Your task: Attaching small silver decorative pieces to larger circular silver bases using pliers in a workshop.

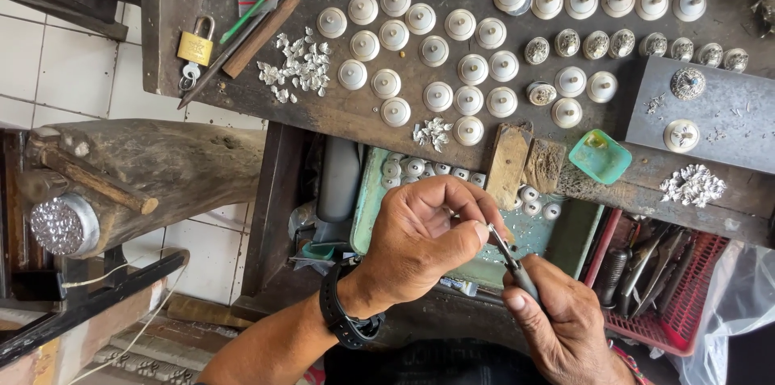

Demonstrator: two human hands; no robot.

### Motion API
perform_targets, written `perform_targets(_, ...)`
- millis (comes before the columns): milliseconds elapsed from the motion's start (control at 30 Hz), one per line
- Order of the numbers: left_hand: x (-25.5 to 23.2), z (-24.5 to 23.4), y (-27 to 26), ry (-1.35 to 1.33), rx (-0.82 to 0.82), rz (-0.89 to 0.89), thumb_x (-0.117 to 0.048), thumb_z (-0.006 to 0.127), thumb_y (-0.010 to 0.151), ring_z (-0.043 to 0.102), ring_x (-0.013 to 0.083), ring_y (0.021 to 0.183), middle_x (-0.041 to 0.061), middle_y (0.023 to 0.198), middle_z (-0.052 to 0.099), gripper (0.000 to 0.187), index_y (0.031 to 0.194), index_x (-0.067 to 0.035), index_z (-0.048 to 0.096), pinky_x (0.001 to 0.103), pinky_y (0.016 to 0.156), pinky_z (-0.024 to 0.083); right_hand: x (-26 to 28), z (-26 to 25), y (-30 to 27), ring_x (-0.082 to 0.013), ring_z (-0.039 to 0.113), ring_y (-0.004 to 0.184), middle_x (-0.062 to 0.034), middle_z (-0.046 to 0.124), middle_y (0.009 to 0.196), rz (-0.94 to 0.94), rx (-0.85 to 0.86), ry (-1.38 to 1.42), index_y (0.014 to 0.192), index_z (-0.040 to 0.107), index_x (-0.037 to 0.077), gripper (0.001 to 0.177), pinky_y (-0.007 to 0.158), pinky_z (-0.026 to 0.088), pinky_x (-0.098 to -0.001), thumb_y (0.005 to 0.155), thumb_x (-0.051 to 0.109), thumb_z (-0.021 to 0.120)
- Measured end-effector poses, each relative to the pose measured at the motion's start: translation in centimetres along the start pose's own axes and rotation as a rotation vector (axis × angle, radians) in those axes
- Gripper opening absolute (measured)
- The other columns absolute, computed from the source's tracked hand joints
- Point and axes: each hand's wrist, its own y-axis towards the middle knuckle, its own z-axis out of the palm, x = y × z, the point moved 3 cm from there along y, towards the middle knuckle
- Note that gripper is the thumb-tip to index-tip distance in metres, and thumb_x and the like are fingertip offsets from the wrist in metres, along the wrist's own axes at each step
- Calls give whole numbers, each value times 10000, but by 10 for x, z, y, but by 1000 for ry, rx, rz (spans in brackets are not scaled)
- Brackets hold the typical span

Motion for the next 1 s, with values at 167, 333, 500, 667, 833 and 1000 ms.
perform_targets(167, -1, 2, -2, 28, 11, 51, -6, 537, 785, 589, 190, 766, 117, 834, 584, 67, 743, -49, 509, 298, 718, 537, 13, -7, 6, -127, 469, 561, -21, 469, 660, -58, -30, 71, 732, 507, 46, 309, 535, 399, -230, 881, 284, 377)
perform_targets(333, -15, 18, -1, 616, 92, 192, 11, 538, 697, 646, 183, 813, 79, 853, 640, 108, 699, -80, 479, 280, 716, 510, 15, -21, 6, -146, 421, 517, -50, 479, 662, -111, -254, -101, 735, 486, 12, 194, 506, 356, -237, 836, 176, 458)
perform_targets(500, -1, 29, -1, 727, 223, 234, 36, 535, 671, 652, 205, 786, 113, 842, 649, 137, 670, -60, 436, 278, 697, 511, 10, -27, 8, -168, 372, 524, -89, 470, 665, -198, -408, -154, 715, 427, -16, 163, 489, 322, -264, 801, 56, 545)
perform_targets(667, 6, 28, -2, 727, 209, 195, 22, 530, 681, 620, 169, 711, 73, 787, 638, 127, 672, -68, 440, 262, 649, 487, 11, -25, 13, -172, 432, 551, -85, 477, 653, -144, -388, -89, 634, 329, 57, 266, 526, 338, -258, 781, 8, 545)
perform_targets(833, 7, 23, -1, 655, 175, 55, -5, 540, 703, 596, 129, 687, 79, 793, 646, 74, 673, -64, 506, 224, 624, 497, 11, -25, 7, -131, 407, 526, -57, 531, 708, -109, -394, -134, 705, 433, 33, 161, 505, 340, -237, 778, 3, 573)
perform_targets(1000, 15, 19, -1, 643, 183, -106, -94, 559, 731, 639, 100, 758, 10, 801, 672, 60, 682, -123, 545, 210, 578, 455, 17, -26, 4, -175, 515, 526, -154, 595, 774, -237, -336, -171, 638, 289, 65, 321, 527, 391, -269, 763, 5, 579)
